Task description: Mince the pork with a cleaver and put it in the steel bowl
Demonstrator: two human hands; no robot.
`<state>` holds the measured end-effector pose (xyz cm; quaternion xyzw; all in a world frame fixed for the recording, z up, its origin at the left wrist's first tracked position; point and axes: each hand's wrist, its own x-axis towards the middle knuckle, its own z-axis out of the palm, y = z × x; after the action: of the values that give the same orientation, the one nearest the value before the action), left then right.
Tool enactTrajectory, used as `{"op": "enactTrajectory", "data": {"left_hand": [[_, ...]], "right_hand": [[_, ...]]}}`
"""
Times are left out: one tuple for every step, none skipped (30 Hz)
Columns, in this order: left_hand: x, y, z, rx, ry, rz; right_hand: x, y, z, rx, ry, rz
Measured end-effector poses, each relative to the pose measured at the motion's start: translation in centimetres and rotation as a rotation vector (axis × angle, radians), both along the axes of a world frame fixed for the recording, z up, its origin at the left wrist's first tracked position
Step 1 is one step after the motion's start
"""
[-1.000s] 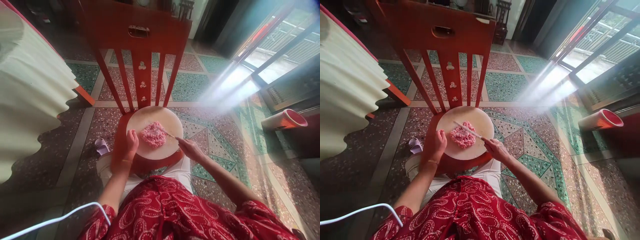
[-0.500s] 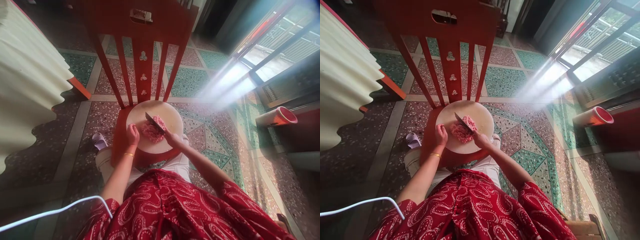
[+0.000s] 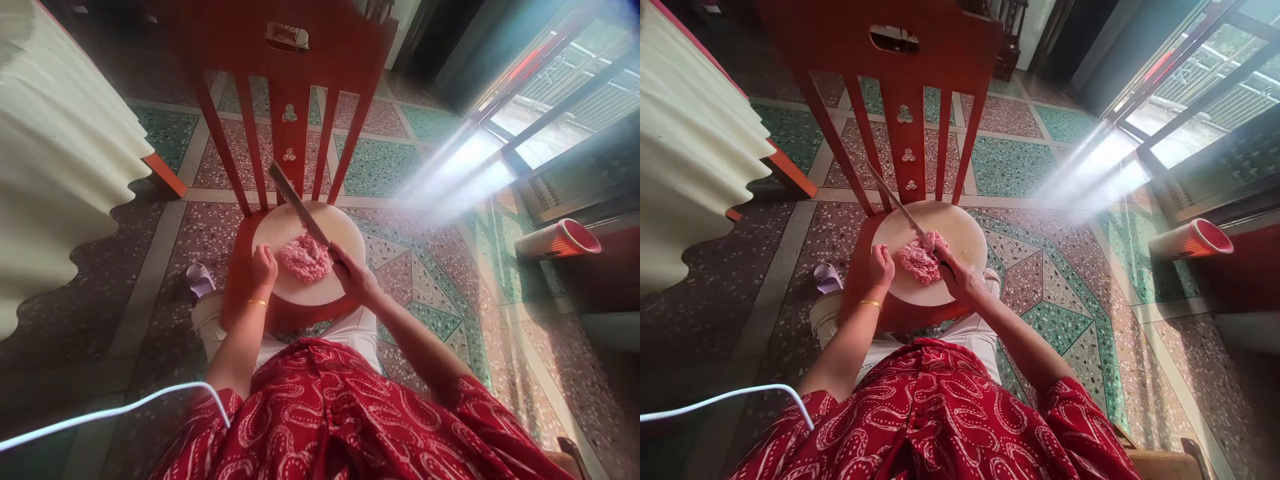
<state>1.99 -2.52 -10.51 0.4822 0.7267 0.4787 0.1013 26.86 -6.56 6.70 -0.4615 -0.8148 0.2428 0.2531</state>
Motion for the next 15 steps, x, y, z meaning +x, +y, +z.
{"op": "enactTrajectory", "data": {"left_hand": [[-0.2, 0.1, 0.0, -0.001, 0.004, -0.001], [-0.5, 0.2, 0.0, -0.006, 0.01, -0.004], [-0.8, 0.3, 0.0, -0.015, 0.014, -0.012], [-1.1, 0.3, -0.1, -0.025, 0.017, -0.022], [-1.4, 0.4, -0.1, -0.036, 0.02, -0.037], [-1.7, 0.5, -0.2, -0.047, 0.025, -0.055], [-2.0, 0.7, -0.3, -0.059, 0.032, -0.072], [-2.4, 0.8, -0.4, -0.07, 0.041, -0.09], [-2.8, 1.0, -0.4, -0.075, 0.052, -0.105], [-3.2, 1.2, -0.4, -0.077, 0.063, -0.115], [-3.6, 1.5, -0.4, -0.076, 0.072, -0.121], [-4.0, 1.7, -0.3, -0.074, 0.078, -0.124], [-4.5, 1.9, -0.1, -0.072, 0.083, -0.131], [-5.0, 2.1, 0.0, -0.066, 0.078, -0.138], [-5.5, 2.3, 0.1, -0.06, 0.065, -0.143]], "right_hand": [[-0.4, 0.1, 0.1, 0.03, 0.043, -0.002], [-0.8, 0.1, -0.2, 0.036, 0.073, -0.002], [-1.1, 0.0, -1.1, 0.013, 0.078, -0.001], [-1.4, -0.1, -2.2, -0.036, 0.061, 0.001], [-1.5, -0.2, -3.6, -0.104, 0.025, 0.0], [-1.7, -0.3, -4.9, -0.187, -0.03, 0.001], [-1.8, -0.4, -6.1, -0.256, -0.074, -0.006], [-2.0, -0.5, -7.0, -0.315, -0.107, -0.01], [-2.2, -0.5, -7.7, -0.352, -0.121, -0.017], [-2.4, -0.5, -8.1, -0.369, -0.114, -0.024], [-2.7, -0.4, -8.3, -0.378, -0.096, -0.027], [-2.9, -0.4, -8.2, -0.383, -0.076, -0.028], [-3.2, -0.4, -8.0, -0.386, -0.057, -0.035], [-3.4, -0.4, -7.5, -0.387, -0.044, -0.04], [-3.5, -0.5, -6.9, -0.384, -0.036, -0.036]]}}
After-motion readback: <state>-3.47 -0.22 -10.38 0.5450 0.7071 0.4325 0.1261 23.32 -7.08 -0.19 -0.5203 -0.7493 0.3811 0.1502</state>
